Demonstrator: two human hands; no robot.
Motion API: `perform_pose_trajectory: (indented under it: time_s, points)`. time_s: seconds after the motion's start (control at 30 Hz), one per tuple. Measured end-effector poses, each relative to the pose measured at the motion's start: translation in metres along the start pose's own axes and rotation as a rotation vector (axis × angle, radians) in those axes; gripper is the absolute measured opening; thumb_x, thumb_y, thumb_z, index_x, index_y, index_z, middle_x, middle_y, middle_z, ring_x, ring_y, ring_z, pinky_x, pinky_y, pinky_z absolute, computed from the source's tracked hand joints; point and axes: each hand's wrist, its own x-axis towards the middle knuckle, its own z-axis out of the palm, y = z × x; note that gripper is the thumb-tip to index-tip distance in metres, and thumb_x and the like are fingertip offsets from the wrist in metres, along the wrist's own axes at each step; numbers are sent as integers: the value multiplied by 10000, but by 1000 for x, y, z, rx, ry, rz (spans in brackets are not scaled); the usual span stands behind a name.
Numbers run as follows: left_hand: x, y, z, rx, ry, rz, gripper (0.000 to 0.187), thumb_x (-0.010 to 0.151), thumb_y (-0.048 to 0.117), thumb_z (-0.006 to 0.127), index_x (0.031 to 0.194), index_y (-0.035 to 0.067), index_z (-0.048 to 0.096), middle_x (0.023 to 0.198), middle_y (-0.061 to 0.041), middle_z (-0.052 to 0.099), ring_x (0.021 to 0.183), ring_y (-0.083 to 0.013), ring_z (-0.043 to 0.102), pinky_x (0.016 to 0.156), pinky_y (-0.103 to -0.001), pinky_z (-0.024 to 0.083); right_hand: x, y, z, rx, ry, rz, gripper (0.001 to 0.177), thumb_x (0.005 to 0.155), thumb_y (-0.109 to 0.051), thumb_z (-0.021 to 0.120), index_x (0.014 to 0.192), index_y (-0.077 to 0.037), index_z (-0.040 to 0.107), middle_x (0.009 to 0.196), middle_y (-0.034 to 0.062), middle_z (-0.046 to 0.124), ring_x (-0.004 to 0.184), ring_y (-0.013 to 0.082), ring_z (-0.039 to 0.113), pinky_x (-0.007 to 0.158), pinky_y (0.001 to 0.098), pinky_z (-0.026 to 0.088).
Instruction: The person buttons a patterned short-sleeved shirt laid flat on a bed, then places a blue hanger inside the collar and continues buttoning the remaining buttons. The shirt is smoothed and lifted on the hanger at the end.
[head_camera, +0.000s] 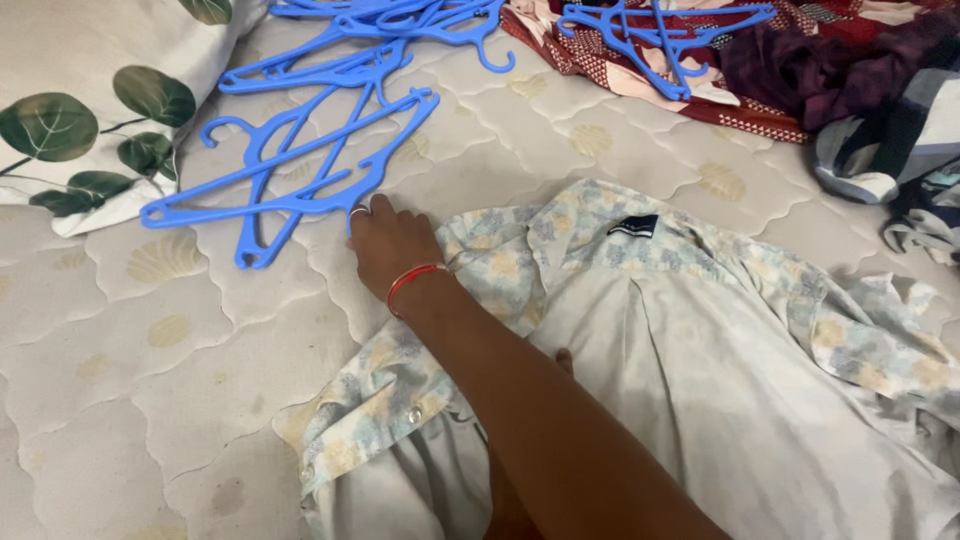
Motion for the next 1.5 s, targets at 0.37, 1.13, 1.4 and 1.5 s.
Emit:
perform_pose_trajectory:
  time_s: [0.37, 1.13, 1.4, 1.5]
  points:
    - [14, 10, -35, -111, -119, -153, 674, 755, 163, 709, 1387, 2, 539, 1490, -280, 421, 1414, -482, 369, 1166, -573, 249, -33, 64, -62, 718, 477, 333, 100, 989, -126, 616, 985, -90, 709, 1044, 132, 651, 874, 312, 709, 769, 364, 537]
    - [37, 21, -47, -144, -73, -399, 934, 741, 269, 824, 1522, 29, 372, 1503, -329, 382, 1350, -517, 368, 1093, -565, 315, -215, 251, -207, 570, -57, 557, 651, 827, -189, 803, 1412, -227, 520, 1140, 60, 635, 906, 178, 676, 807, 300, 557]
    - [37, 14, -44, -145, -45, -375, 873, 740, 278, 843, 1447, 13, 405, 1518, -297, 373, 1395, -494, 352, 1128, -530, 320, -284, 139, -174, 273, 255, 48, 407, 758, -182, 837, 1149, -111, 751, 1185, 95, 665, 1099, 305, 633, 919, 426, 483]
    - [36, 5, -42, -186, 7, -340, 895, 756, 256, 824, 1471, -31, 369, 1551, -310, 343, 1409, -483, 361, 1151, -503, 325, -305, 126, -172, 143, 235, 36, 322, 783, -137, 801, 1105, -144, 792, 1116, 55, 705, 1045, 278, 648, 881, 431, 450]
